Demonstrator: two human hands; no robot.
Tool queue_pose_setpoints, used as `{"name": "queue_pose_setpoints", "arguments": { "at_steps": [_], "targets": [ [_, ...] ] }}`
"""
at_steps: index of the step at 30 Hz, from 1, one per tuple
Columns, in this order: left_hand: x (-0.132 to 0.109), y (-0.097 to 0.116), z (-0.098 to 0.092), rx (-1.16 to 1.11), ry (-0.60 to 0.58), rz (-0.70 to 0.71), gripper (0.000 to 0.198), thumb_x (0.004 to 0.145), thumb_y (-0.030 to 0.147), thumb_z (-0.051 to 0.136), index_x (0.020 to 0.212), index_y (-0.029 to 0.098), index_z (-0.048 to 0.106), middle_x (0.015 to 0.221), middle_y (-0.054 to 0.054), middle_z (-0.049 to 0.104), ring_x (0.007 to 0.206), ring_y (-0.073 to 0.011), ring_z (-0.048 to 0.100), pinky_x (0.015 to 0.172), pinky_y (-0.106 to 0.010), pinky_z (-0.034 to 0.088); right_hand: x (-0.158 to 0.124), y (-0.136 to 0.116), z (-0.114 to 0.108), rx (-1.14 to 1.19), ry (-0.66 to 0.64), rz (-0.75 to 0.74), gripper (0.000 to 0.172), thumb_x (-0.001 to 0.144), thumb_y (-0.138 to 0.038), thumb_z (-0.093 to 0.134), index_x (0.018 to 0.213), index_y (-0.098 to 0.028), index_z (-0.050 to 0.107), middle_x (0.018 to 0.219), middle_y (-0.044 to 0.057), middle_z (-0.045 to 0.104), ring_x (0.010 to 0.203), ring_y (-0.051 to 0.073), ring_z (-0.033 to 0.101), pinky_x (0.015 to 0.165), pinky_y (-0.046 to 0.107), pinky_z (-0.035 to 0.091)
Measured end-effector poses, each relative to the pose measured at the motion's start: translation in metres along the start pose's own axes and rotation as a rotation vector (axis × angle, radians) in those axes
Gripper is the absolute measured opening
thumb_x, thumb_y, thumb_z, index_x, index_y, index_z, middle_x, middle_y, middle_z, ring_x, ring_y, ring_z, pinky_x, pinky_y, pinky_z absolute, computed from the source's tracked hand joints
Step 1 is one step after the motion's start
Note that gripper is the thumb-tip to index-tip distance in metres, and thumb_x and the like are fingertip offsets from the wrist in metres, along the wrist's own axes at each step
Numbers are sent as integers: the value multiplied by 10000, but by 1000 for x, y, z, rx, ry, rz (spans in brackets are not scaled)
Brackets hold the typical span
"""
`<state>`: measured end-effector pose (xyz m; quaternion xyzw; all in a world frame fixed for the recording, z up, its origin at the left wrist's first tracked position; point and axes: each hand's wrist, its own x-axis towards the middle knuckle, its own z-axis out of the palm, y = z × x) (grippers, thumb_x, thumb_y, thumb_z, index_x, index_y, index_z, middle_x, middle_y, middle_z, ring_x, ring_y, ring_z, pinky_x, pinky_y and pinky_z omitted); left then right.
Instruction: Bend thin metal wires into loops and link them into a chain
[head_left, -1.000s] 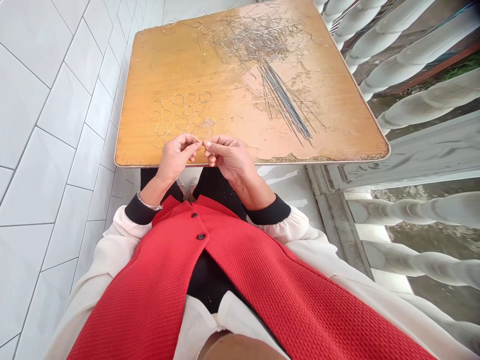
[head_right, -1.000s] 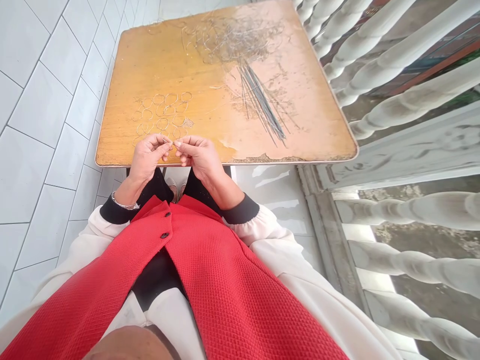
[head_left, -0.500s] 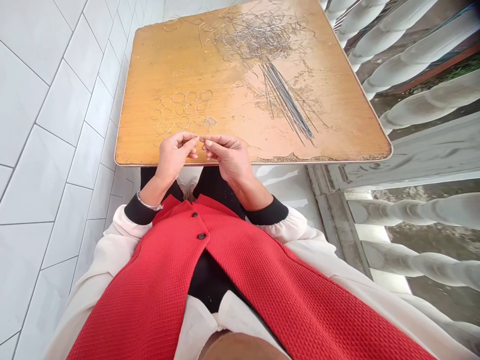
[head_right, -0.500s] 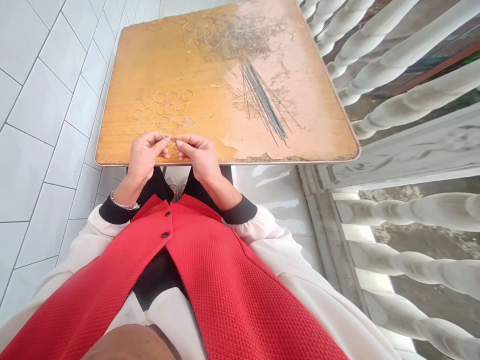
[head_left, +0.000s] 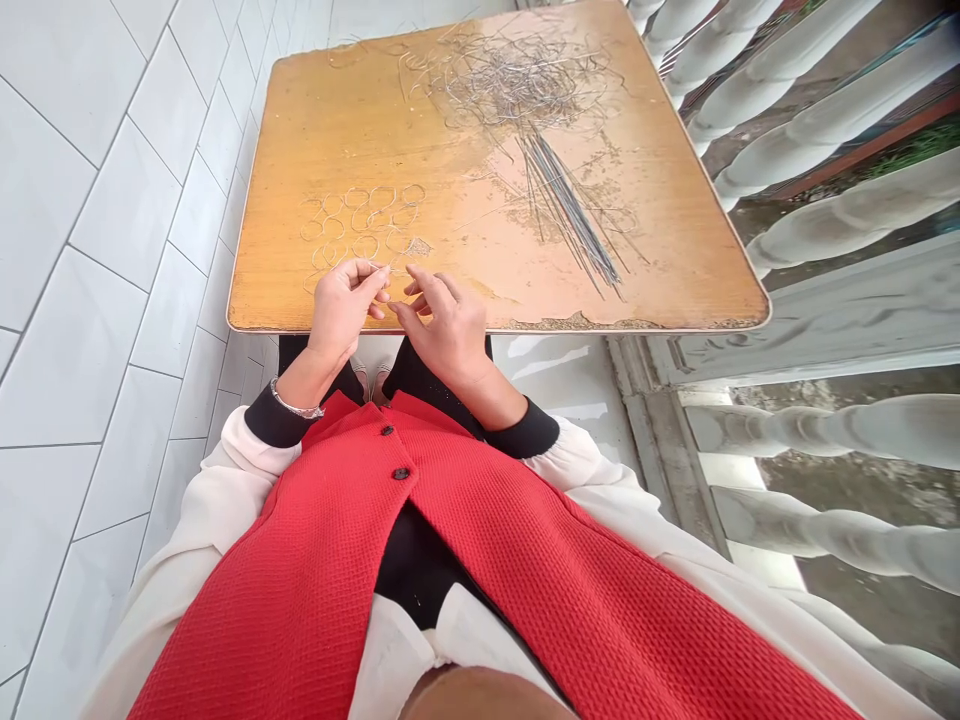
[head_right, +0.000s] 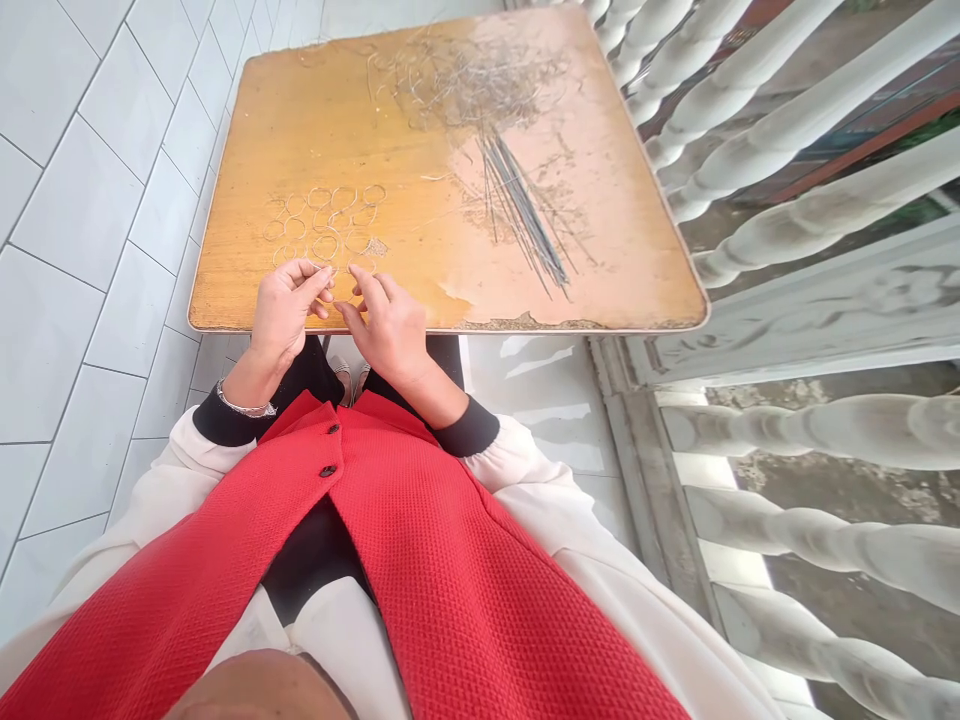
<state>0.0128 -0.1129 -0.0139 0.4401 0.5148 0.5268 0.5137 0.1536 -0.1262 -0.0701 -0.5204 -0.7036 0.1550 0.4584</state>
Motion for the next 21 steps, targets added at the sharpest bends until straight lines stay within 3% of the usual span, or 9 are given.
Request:
{"name": "queue_pose_setpoints", "arguments": {
  "at_steps": [5, 12, 17, 21],
  "targets": [
    [-1, 2, 2, 9, 5, 7, 275, 904, 50, 668, 675, 150, 552, 621, 62, 586, 490, -2, 514, 435, -119, 365, 1, 11, 7, -189, -25, -131, 441, 1027, -428, 530, 1366, -165, 631, 1026, 118, 718, 774, 197, 683, 749, 347, 573],
    [0, -1, 5, 49, 37, 25, 243, 911, 38, 643, 703, 149, 586, 598, 68, 593, 492, -7, 535, 452, -121, 380, -2, 18, 15, -245, 9, -189, 398, 1069, -388, 440, 1322, -162, 647, 949, 116, 740, 831, 225, 701, 748, 351, 566],
    [1, -2, 5, 56, 40, 48, 182, 911, 84, 675, 754, 151, 611, 622, 66, 608, 532, -18, 570, 505, -123, 431, -4, 11, 14, -95, 22, -111, 390, 1043, -404, 509, 1339, -196, 654, 988, 101, 744, 817, 206, 693, 803, 355, 574],
    [3, 3, -1, 64, -5, 49, 196, 902, 70, 680, 737, 146, 609, 634, 61, 607, 531, -12, 557, 494, -121, 413, 0, 4, 4, 210, -56, 38, 505, 925, -514, 695, 1307, -185, 676, 959, 72, 745, 684, 157, 653, 709, 323, 576]
  ]
}}
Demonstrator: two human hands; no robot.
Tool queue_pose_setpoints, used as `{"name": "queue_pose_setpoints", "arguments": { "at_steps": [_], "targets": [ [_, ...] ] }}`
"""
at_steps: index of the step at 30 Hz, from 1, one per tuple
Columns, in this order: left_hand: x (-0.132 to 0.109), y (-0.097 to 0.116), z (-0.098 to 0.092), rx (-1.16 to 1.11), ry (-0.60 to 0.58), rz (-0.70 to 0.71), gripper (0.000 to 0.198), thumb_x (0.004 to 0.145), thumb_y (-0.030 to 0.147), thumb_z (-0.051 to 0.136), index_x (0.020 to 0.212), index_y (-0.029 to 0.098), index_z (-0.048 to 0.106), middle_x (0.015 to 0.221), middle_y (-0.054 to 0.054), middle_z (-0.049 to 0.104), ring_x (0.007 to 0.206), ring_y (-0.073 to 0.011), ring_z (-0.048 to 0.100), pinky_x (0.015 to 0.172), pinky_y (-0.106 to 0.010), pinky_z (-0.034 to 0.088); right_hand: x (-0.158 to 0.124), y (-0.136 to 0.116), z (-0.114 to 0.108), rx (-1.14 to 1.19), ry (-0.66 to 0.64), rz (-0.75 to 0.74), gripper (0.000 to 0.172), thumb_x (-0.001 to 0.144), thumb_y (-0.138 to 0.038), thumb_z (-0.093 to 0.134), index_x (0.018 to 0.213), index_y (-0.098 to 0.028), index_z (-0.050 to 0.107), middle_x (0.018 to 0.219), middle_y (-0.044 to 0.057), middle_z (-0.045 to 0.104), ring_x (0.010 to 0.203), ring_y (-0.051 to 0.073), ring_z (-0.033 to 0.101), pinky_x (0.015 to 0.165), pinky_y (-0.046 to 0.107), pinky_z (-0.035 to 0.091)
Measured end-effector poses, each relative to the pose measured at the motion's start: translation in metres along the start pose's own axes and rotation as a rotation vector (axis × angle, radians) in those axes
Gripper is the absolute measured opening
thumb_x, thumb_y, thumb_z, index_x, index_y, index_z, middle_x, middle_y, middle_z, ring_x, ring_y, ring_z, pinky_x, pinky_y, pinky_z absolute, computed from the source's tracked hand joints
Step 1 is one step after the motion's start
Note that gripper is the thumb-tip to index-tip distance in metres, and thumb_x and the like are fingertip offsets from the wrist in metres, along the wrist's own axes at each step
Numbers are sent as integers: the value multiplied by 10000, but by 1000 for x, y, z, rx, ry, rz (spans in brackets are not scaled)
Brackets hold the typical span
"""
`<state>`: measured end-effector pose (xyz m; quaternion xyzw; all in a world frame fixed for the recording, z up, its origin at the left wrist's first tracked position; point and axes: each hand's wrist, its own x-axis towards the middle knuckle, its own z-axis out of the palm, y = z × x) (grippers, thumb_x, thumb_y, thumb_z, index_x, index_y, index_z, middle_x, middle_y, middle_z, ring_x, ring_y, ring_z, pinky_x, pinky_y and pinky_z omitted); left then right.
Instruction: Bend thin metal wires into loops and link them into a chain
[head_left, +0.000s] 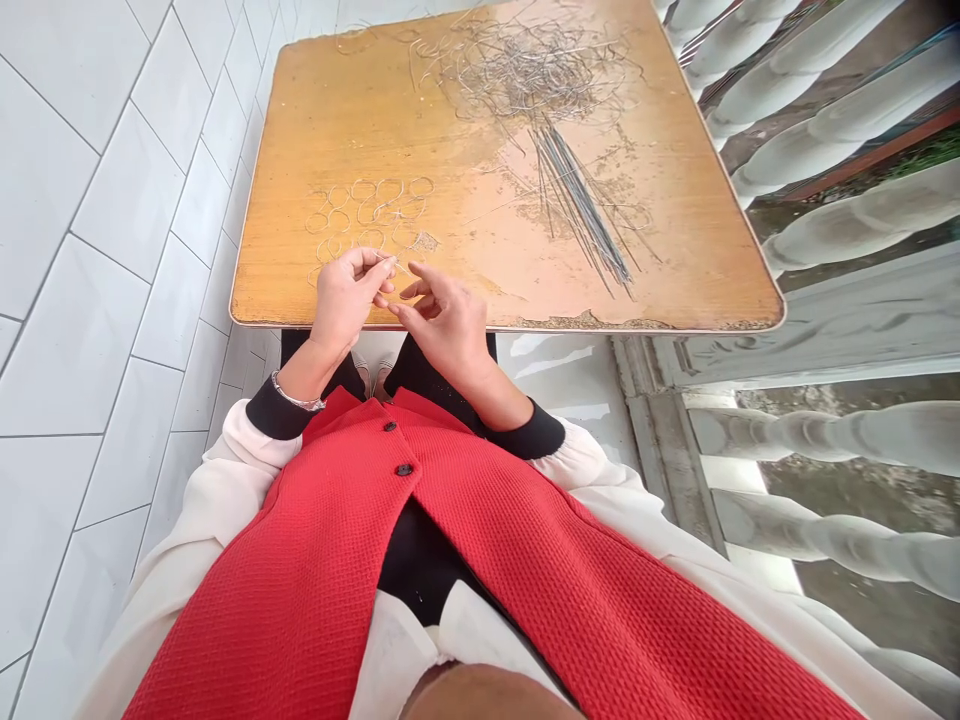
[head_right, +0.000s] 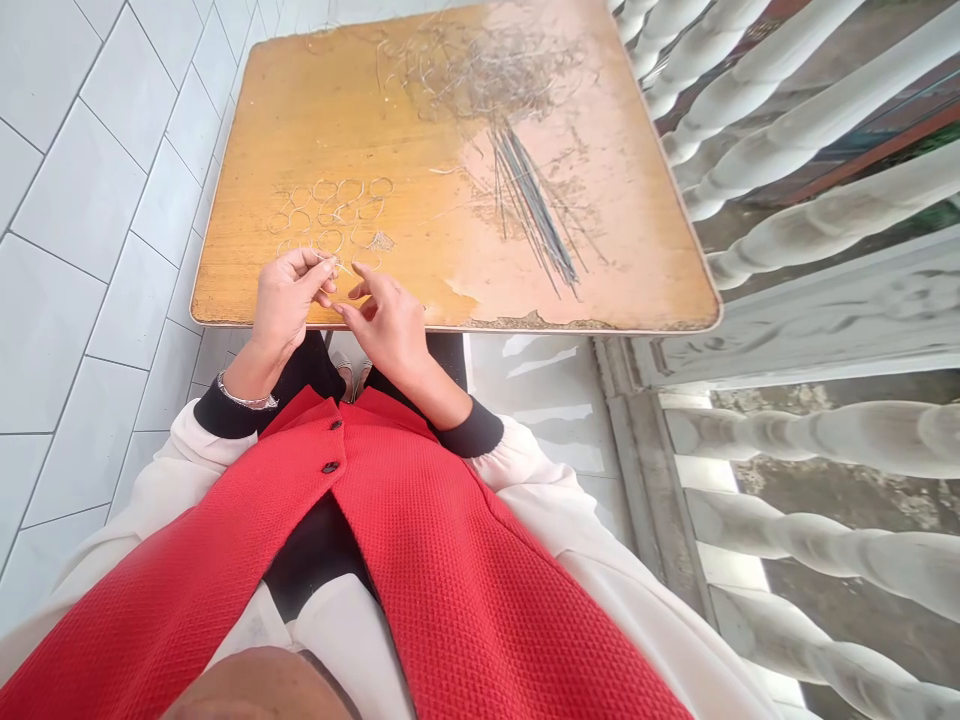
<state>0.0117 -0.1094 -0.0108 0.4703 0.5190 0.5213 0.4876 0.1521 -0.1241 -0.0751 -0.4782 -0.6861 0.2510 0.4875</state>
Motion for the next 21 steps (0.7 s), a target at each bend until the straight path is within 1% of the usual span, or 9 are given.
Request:
{"name": "queue_pose_setpoints", "arguments": {
  "at_steps": [3, 5, 7, 9, 12, 16, 21],
  "targets": [
    [0, 5, -6, 27, -70, -14, 217, 888, 68, 697, 715, 146, 592, 619, 59, 600, 525, -10, 548, 472, -115, 380, 7, -7, -10, 231, -75, 147, 482, 895, -588, 699, 1117, -162, 744, 813, 40, 715, 623, 132, 622, 593, 268, 533],
    [0, 7, -9, 39, -121, -39, 215, 881, 63, 700, 722, 147, 583, 628, 56, 612, 522, -11, 552, 460, -114, 369, 12, -10, -15, 282, -94, 195, 429, 902, -577, 688, 967, -158, 757, 750, 27, 693, 577, 111, 580, 538, 242, 484],
    [-1, 9, -10, 41, -163, -67, 208, 885, 39, 675, 737, 149, 578, 649, 50, 634, 518, -14, 557, 450, -120, 364, 15, -11, -16, 210, -79, 165, 324, 911, -481, 696, 883, -161, 744, 712, 17, 680, 562, 106, 555, 539, 242, 457],
    [-2, 10, -10, 42, -183, -86, 219, 897, 8, 627, 740, 150, 572, 648, 47, 641, 512, -17, 555, 446, -126, 367, 16, -11, -15, 55, -38, 72, 200, 917, -350, 675, 843, -169, 720, 714, 18, 681, 603, 123, 579, 592, 260, 466],
    [-2, 11, -7, 57, -166, -91, 263, 904, -26, 574, 713, 153, 549, 606, 58, 614, 491, -17, 532, 449, -129, 381, 14, -8, -6, -188, 36, -66, 118, 924, -231, 598, 836, -185, 664, 775, 40, 698, 702, 156, 628, 680, 290, 487],
    [-2, 8, -3, 94, -117, -67, 286, 890, -45, 568, 698, 162, 525, 565, 74, 577, 462, -19, 504, 455, -136, 396, 9, 0, 7, -383, 140, -123, 88, 944, -203, 538, 873, -213, 589, 802, 51, 693, 750, 185, 646, 698, 307, 483],
    [-1, 3, -1, 114, -102, -38, 276, 879, -40, 583, 708, 167, 519, 566, 77, 579, 459, -21, 515, 470, -135, 413, 7, 6, 16, -436, 230, -135, 90, 949, -191, 493, 891, -225, 554, 784, 38, 676, 724, 183, 638, 689, 303, 485]
  ]
}}
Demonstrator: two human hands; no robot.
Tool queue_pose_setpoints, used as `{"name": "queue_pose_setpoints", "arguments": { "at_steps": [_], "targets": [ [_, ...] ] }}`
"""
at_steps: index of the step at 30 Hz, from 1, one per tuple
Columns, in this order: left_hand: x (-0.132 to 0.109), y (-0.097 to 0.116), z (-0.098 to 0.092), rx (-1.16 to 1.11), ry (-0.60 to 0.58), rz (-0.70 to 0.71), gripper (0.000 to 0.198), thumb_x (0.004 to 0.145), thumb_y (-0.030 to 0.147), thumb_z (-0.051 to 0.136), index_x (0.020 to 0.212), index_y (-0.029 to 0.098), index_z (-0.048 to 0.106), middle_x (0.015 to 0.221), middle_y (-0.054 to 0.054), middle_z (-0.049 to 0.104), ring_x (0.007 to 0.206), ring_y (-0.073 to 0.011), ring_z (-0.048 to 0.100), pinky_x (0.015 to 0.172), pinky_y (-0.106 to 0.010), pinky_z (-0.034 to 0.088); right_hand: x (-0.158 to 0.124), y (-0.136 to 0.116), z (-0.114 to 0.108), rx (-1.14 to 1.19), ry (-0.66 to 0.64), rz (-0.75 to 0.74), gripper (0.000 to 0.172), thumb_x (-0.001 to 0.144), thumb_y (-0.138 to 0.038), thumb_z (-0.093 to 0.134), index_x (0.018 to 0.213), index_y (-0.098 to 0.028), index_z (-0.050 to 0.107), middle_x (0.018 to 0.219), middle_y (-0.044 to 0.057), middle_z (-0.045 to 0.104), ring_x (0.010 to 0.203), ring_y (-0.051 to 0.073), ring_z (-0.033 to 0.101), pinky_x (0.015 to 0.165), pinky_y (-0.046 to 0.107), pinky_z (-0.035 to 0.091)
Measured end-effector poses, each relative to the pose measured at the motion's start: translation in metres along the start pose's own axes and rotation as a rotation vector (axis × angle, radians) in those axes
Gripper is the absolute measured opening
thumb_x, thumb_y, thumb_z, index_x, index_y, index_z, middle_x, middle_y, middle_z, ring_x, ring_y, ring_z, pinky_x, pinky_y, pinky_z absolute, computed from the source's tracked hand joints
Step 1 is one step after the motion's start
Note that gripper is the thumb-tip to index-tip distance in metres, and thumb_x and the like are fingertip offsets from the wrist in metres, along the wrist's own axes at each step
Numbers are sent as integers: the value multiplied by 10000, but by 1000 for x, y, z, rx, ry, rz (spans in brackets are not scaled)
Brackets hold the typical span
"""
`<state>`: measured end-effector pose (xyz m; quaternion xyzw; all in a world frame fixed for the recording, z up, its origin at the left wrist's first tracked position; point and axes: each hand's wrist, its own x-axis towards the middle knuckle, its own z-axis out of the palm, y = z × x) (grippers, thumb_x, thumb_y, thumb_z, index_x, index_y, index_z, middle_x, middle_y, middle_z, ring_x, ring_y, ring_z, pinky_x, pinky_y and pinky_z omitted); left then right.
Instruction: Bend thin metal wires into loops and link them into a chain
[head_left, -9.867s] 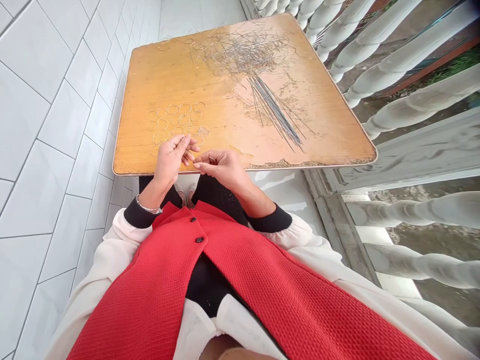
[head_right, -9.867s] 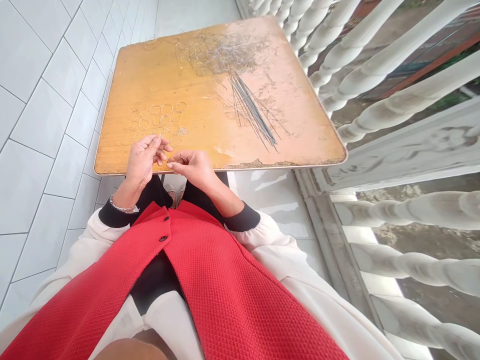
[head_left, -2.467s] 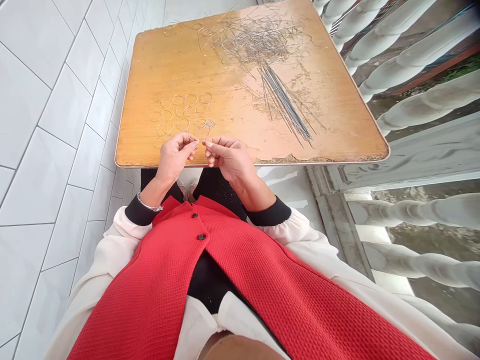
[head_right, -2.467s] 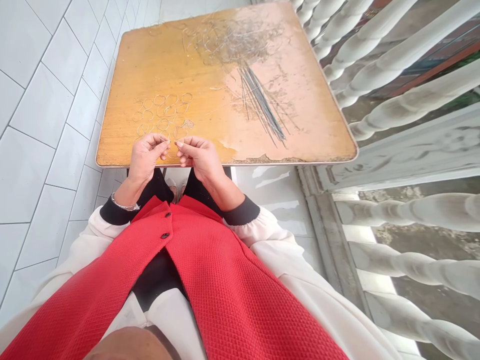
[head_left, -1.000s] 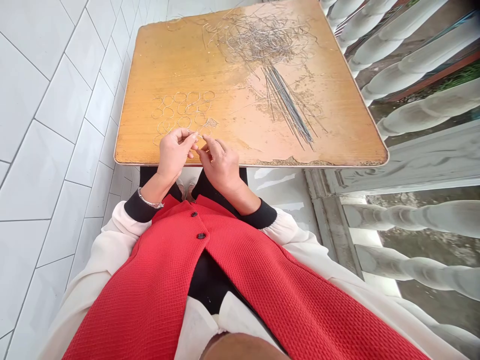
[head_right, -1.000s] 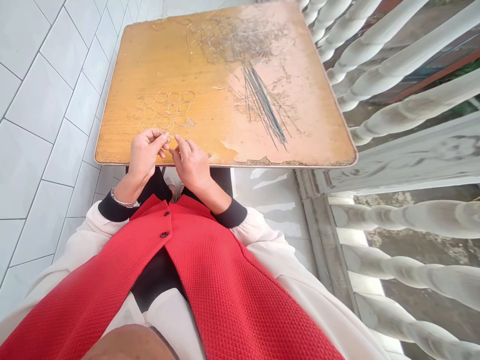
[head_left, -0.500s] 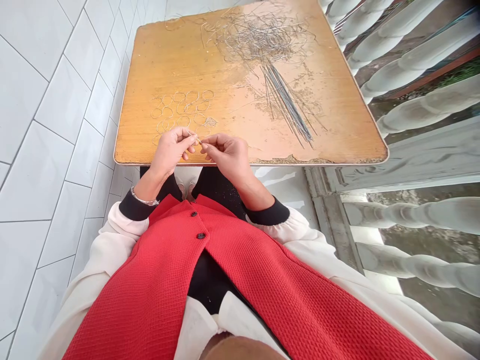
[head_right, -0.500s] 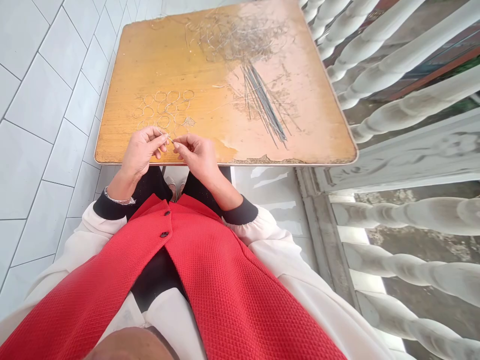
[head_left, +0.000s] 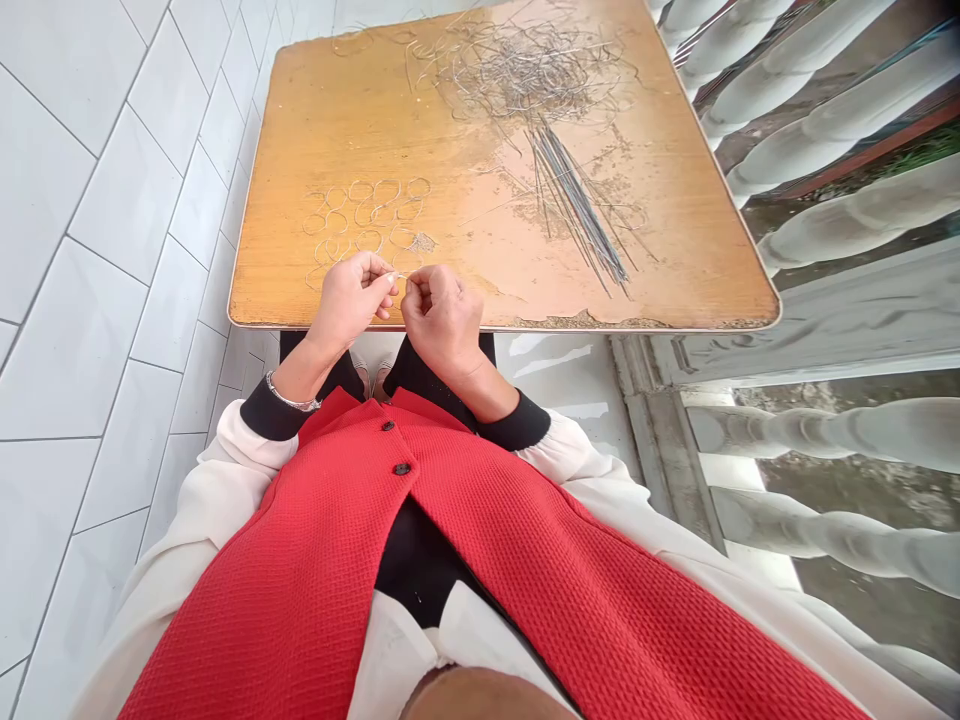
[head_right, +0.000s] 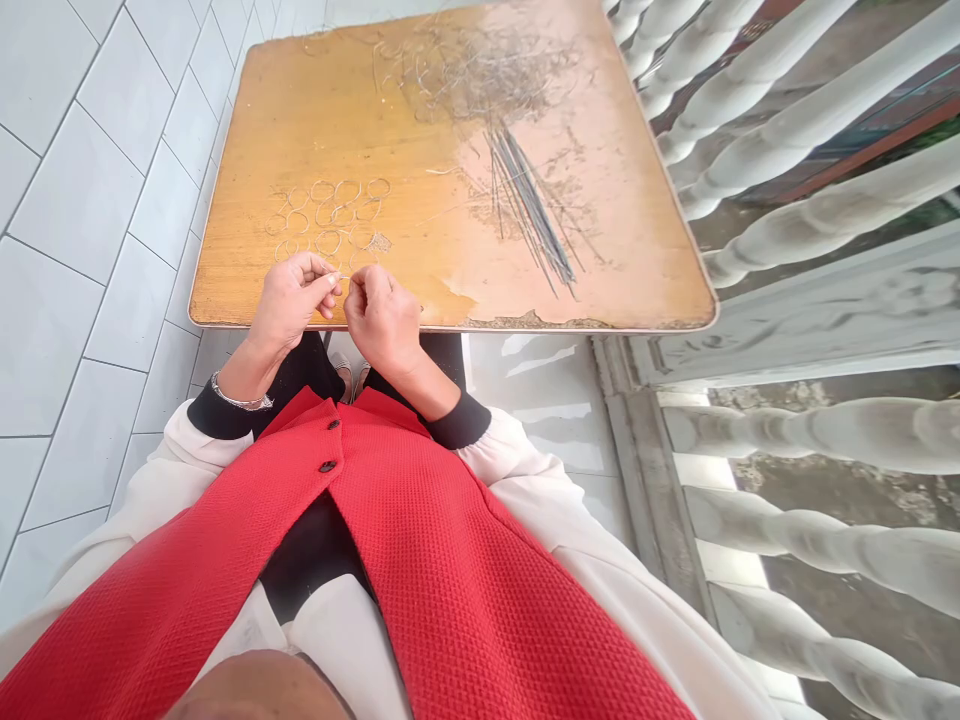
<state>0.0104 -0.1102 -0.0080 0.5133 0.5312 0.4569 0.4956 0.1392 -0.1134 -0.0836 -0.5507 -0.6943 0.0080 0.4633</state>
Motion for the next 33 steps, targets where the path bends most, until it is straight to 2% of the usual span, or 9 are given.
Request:
{"name": "queue_pose_setpoints", "arguments": {
  "at_steps": [4, 7, 10, 14, 18, 23, 29, 33],
  "targets": [
    [-2, -1, 0, -5, -10, 0, 277, 871, -45, 593, 704, 163, 520, 559, 80, 575, 462, -14, 520, 474, -123, 415, 1, 0, 1, 56, 3, 51, 81, 943, -212, 505, 886, -221, 563, 790, 36, 681, 729, 183, 644, 696, 312, 494],
    [-2, 1, -2, -35, -16, -4, 259, 870, -17, 632, 709, 160, 534, 571, 74, 589, 471, -13, 525, 482, -122, 422, 3, -2, -6, 214, -36, 136, 104, 956, -275, 542, 879, -218, 583, 792, 32, 684, 732, 178, 649, 726, 321, 513],
    [-1, 3, -7, -72, -68, -29, 217, 877, 25, 666, 725, 151, 576, 590, 59, 614, 494, -17, 547, 501, -126, 438, 8, -5, -20, 463, -155, 251, 230, 956, -436, 619, 901, -213, 633, 760, 15, 675, 669, 153, 633, 671, 295, 516],
    [5, 5, -13, -86, -164, -64, 160, 872, 64, 711, 755, 142, 632, 600, 52, 630, 494, -22, 551, 524, -143, 447, 16, -5, -37, 793, -321, 457, 446, 862, -639, 704, 922, -197, 681, 732, 3, 668, 541, 100, 574, 524, 237, 475],
    [9, 6, -15, -77, -194, -70, 111, 868, 51, 701, 812, 138, 660, 626, 42, 657, 504, -33, 562, 572, -174, 469, 23, -4, -41, 957, -385, 591, 379, 753, -503, 852, 849, -168, 703, 701, -3, 678, 508, 71, 548, 486, 204, 481],
    [7, 5, -15, -87, -200, -69, 184, 823, 25, 719, 951, 147, 667, 712, 25, 716, 614, -58, 639, 597, -174, 468, 26, -3, -37, 1052, -344, 686, 296, 721, -371, 883, 773, -165, 678, 682, 4, 693, 509, 81, 594, 491, 202, 519],
    [3, 3, -13, -90, -190, -66, 136, 809, 8, 689, 821, 142, 668, 672, 26, 690, 574, -43, 615, 497, -146, 392, 26, -4, -36, 1072, -341, 712, 296, 746, -386, 859, 772, -183, 645, 682, 5, 707, 511, 96, 619, 482, 205, 516],
    [2, 2, -10, -97, -151, -56, 154, 834, 10, 660, 770, 150, 666, 601, 39, 646, 537, -37, 585, 482, -139, 393, 28, -4, -36, 1079, -389, 713, 271, 749, -370, 846, 747, -178, 656, 656, -4, 686, 457, 65, 543, 444, 186, 440]
  ]
}}
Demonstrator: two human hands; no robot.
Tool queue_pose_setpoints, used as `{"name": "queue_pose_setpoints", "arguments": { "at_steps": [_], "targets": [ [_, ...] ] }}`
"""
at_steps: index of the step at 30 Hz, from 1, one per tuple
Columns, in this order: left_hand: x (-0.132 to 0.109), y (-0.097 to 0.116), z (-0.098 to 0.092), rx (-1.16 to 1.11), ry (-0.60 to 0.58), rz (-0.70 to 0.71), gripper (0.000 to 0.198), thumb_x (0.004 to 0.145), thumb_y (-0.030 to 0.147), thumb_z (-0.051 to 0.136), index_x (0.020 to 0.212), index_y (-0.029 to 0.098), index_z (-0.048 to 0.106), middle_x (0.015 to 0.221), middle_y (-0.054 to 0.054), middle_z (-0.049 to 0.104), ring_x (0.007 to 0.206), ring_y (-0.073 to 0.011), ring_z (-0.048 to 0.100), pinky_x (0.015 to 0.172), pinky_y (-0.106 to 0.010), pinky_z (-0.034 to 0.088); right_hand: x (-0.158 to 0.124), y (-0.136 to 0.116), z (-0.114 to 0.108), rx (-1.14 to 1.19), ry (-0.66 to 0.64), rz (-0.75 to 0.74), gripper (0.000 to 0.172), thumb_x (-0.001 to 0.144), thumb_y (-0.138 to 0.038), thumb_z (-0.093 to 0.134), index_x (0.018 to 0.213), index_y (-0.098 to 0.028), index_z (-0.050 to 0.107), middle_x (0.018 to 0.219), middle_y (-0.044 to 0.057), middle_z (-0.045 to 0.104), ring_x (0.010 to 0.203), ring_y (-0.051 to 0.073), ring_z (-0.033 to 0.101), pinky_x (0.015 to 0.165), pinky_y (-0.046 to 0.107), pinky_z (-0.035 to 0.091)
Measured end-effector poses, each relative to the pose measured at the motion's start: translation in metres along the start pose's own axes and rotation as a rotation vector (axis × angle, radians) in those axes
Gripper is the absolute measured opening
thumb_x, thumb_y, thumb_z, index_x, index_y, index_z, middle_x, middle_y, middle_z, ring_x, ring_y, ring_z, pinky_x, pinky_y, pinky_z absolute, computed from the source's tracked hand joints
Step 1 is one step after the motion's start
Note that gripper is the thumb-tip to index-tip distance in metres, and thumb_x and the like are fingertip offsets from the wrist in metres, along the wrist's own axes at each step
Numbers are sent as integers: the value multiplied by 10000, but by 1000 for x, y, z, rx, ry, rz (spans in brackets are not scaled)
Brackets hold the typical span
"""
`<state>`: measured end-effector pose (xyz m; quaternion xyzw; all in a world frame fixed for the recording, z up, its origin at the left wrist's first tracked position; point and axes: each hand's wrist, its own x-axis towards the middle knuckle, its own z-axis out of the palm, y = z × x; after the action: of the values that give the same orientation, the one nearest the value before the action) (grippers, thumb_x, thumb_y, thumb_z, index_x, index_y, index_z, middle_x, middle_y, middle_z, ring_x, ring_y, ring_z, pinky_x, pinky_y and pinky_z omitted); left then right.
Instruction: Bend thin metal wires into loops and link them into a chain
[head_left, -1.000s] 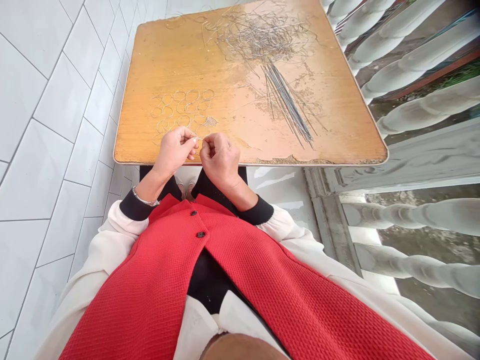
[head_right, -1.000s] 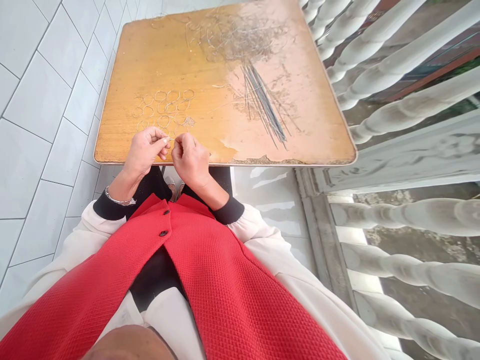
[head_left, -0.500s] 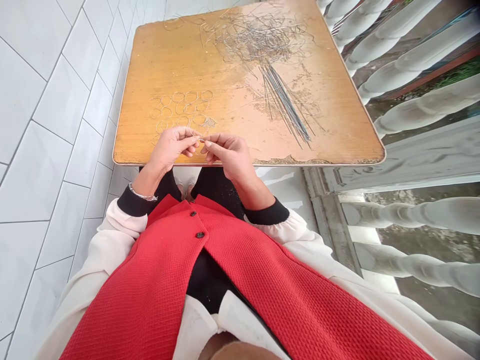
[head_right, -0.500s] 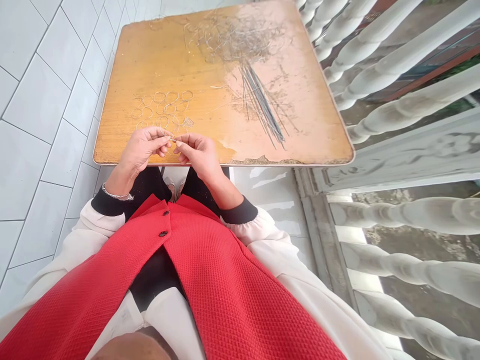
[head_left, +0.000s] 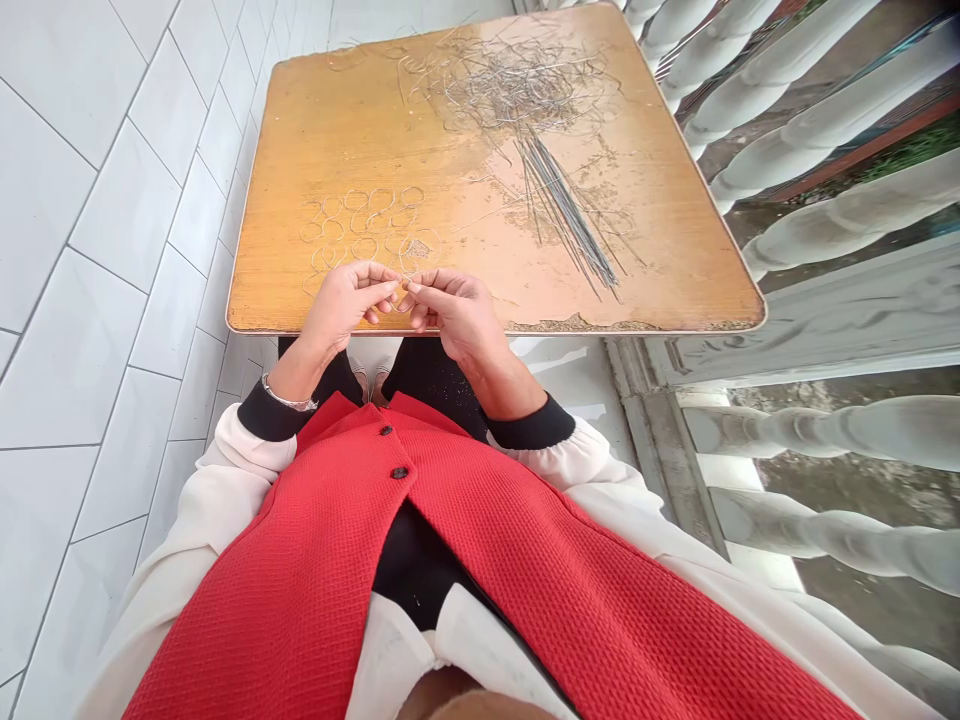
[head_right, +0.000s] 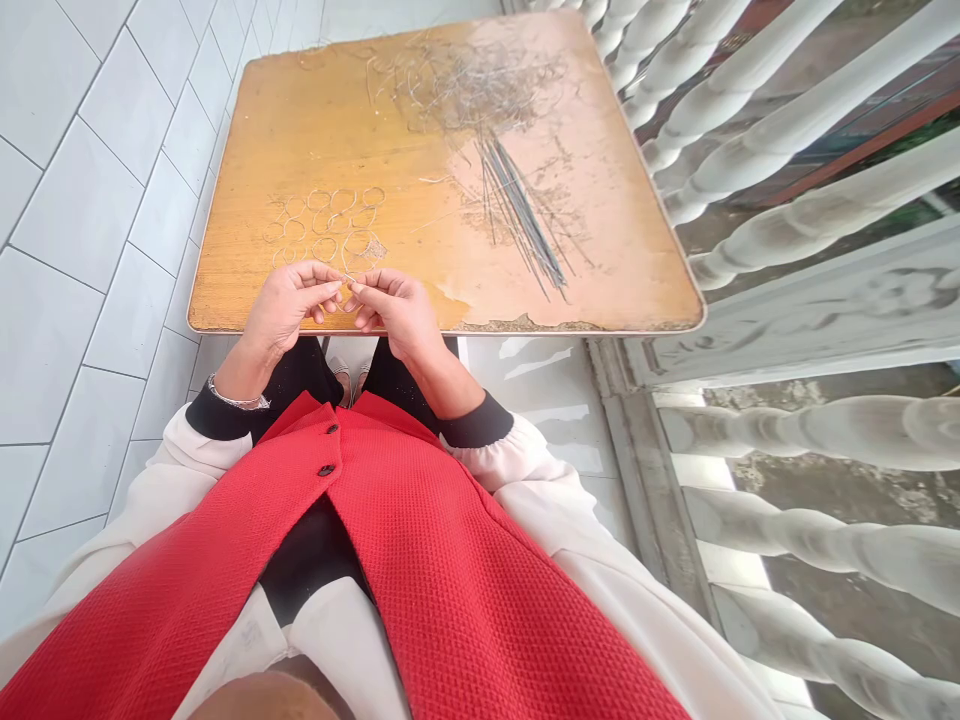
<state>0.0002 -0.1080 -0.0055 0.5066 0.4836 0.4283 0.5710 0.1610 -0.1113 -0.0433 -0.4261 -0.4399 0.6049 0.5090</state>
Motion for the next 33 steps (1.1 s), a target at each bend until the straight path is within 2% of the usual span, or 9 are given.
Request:
{"name": "queue_pose_setpoints", "arguments": {
  "at_steps": [3, 8, 11, 15, 18, 24, 30, 33],
  "targets": [
    [-2, -1, 3, -11, 14, 24, 163, 854, 40, 680, 745, 153, 641, 595, 42, 636, 519, -34, 569, 471, -140, 393, 3, 0, -1, 16, -4, -17, 251, 772, -349, 825, 721, -171, 656, 644, -10, 659, 449, 48, 490, 435, 180, 395],
    [-5, -2, 7, -71, -24, -8, 167, 904, 150, 703, 784, 163, 586, 660, 37, 674, 516, -33, 582, 458, -135, 384, 5, 3, 2, 18, -1, -81, 282, 799, -387, 799, 696, -186, 630, 630, -20, 631, 453, 59, 493, 443, 198, 414],
    [-6, -1, 9, -95, -45, -36, 194, 924, 194, 695, 787, 169, 560, 670, 32, 680, 511, -44, 597, 455, -145, 391, 4, 4, 4, -92, 22, -154, 259, 810, -390, 790, 740, -192, 639, 605, -26, 634, 454, 76, 529, 450, 206, 423],
    [-8, 0, 10, -112, -25, -35, 200, 943, 164, 645, 769, 173, 548, 635, 37, 664, 485, -47, 581, 445, -154, 392, 5, 4, 4, -296, 115, -241, 222, 813, -321, 786, 735, -206, 613, 554, -45, 607, 441, 80, 535, 441, 202, 404],
    [-10, 0, 11, -103, 3, -25, 205, 936, 114, 610, 752, 177, 544, 601, 47, 648, 457, -40, 554, 442, -151, 394, 8, 5, 5, -251, 142, -215, 238, 823, -299, 757, 702, -218, 569, 534, -50, 595, 409, 74, 503, 411, 199, 384],
    [-12, -4, 10, -87, 23, -55, 207, 906, 86, 591, 725, 176, 548, 576, 51, 639, 445, -37, 549, 445, -145, 400, 12, 7, 8, -133, 86, -134, 276, 794, -269, 758, 665, -215, 521, 535, -45, 589, 401, 68, 478, 412, 197, 405],
    [-11, -6, 7, -82, 56, -47, 210, 921, 149, 644, 738, 178, 545, 582, 53, 636, 457, -41, 559, 455, -150, 403, 3, 0, 4, -128, 7, -165, 304, 796, -423, 819, 758, -206, 608, 582, -36, 616, 442, 81, 522, 463, 217, 473],
    [-11, -7, 7, -72, 63, -29, 205, 929, 173, 658, 750, 177, 558, 596, 49, 645, 471, -41, 573, 462, -150, 405, -2, -4, 0, -168, 16, -193, 298, 818, -464, 798, 809, -191, 680, 639, -9, 667, 485, 88, 554, 495, 226, 503]
  ]
}}
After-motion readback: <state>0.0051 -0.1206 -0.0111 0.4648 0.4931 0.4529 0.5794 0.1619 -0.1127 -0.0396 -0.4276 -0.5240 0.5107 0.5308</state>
